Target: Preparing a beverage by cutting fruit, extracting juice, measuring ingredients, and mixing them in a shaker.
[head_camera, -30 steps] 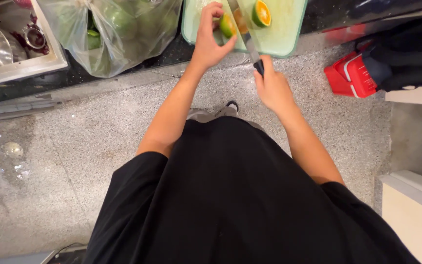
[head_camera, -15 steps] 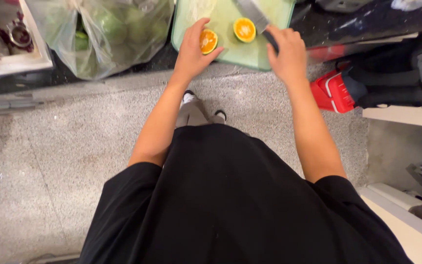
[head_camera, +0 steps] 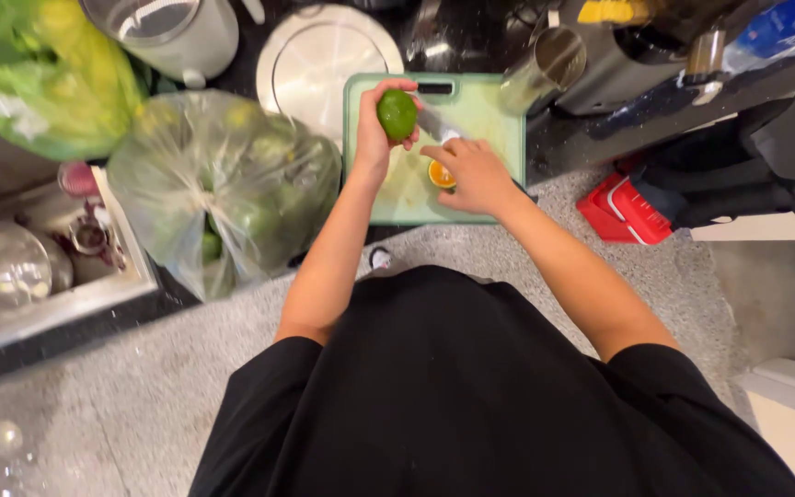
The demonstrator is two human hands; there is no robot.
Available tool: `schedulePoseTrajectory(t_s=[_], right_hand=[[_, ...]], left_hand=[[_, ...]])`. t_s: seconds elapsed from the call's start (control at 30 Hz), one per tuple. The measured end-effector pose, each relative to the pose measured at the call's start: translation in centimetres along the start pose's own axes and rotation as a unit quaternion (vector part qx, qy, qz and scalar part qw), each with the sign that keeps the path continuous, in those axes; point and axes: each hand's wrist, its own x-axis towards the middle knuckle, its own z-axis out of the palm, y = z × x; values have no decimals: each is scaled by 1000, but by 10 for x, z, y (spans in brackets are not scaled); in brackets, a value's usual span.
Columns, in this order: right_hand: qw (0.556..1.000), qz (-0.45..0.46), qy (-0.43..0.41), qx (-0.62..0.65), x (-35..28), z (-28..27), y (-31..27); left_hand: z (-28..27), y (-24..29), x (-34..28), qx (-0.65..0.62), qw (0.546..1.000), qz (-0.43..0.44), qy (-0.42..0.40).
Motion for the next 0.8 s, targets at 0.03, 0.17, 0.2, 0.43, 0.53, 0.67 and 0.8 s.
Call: schedulePoseTrajectory(t_s=[0.03, 0.17, 0.2, 0.43, 0.53, 0.67, 0.8], right_hand=[[996, 16, 6, 89, 5, -6, -2], [888, 74, 110, 441, 33, -26, 15], [890, 69, 118, 435, 40, -24, 31], [512, 90, 280, 807, 128, -100, 127], [450, 40, 315, 835, 171, -142, 154], [652, 36, 503, 566, 246, -171, 206], [788, 76, 575, 207, 284, -179, 233]], left_hand=[[-1, 2, 10, -40, 999, 7, -10], [6, 16, 51, -193, 981, -25, 19], [15, 25, 50, -192, 981, -18, 10], [72, 69, 109, -365, 928, -74, -3], [94, 83, 146, -341, 936, -85, -2], [115, 94, 208, -277, 958, -38, -60], [140, 122, 247, -297, 954, -5, -42]])
